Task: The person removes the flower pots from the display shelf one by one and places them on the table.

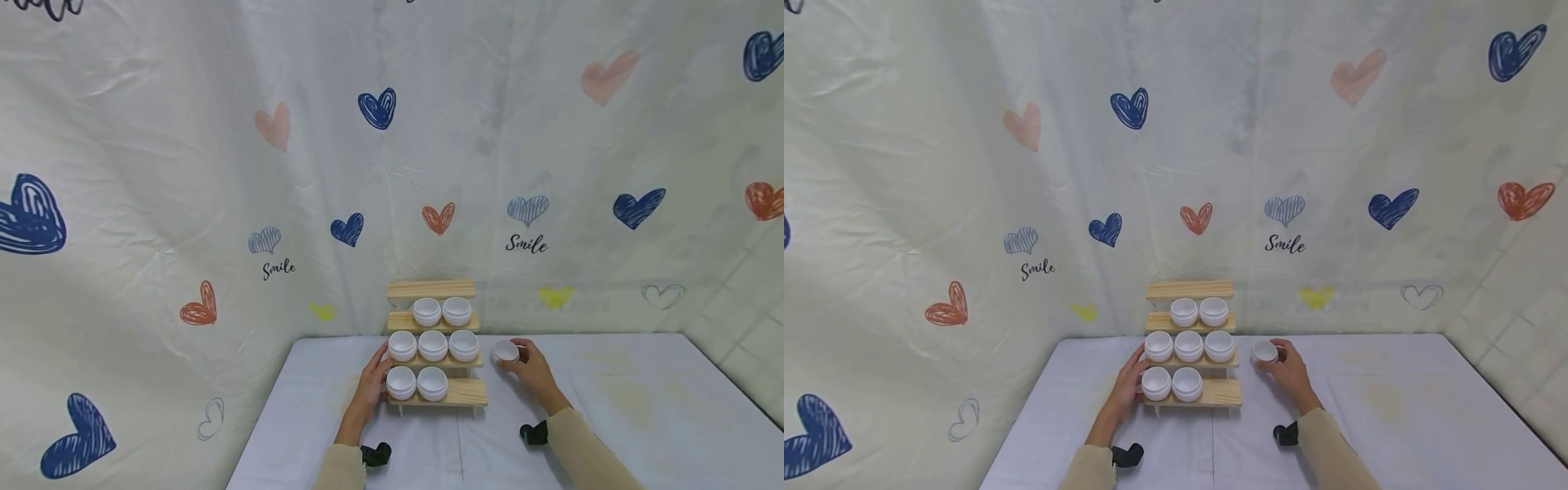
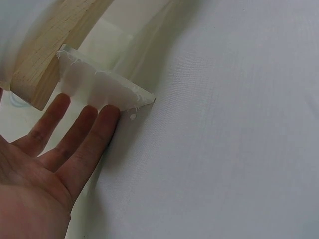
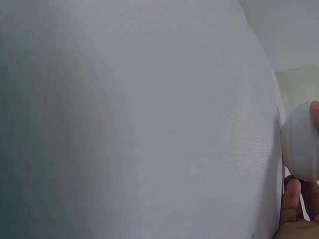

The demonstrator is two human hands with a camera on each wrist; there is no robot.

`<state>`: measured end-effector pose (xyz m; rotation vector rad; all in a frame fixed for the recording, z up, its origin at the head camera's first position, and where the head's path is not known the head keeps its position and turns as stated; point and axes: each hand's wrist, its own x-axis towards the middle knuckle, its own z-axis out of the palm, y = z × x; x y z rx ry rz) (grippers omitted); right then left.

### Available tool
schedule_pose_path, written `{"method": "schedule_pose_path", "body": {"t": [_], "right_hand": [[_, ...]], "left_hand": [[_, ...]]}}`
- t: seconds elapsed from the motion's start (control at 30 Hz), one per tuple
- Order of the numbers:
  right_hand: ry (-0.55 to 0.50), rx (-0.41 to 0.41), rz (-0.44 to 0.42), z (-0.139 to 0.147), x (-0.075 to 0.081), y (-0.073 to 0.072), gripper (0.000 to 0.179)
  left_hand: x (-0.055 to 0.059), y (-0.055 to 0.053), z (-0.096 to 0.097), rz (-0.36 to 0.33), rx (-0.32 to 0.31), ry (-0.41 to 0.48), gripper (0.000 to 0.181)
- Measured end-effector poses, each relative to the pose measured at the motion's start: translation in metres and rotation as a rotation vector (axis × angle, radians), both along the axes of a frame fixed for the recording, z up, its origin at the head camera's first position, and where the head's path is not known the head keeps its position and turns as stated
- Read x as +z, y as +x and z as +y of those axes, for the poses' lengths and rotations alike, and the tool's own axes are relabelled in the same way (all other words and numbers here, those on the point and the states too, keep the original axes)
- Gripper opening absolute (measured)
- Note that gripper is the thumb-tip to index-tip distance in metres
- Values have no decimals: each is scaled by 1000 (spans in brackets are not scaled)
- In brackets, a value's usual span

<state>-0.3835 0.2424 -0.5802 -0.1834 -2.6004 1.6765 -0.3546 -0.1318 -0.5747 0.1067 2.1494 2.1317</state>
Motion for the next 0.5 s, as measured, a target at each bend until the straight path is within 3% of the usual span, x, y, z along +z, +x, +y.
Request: {"method": "schedule_pose_path", "body": {"t": [0.5], "right_hand": [[18,32,0,3,-6,-5,75]], "left_hand": [[-2,-2,-1,1,-4,9,61]]}}
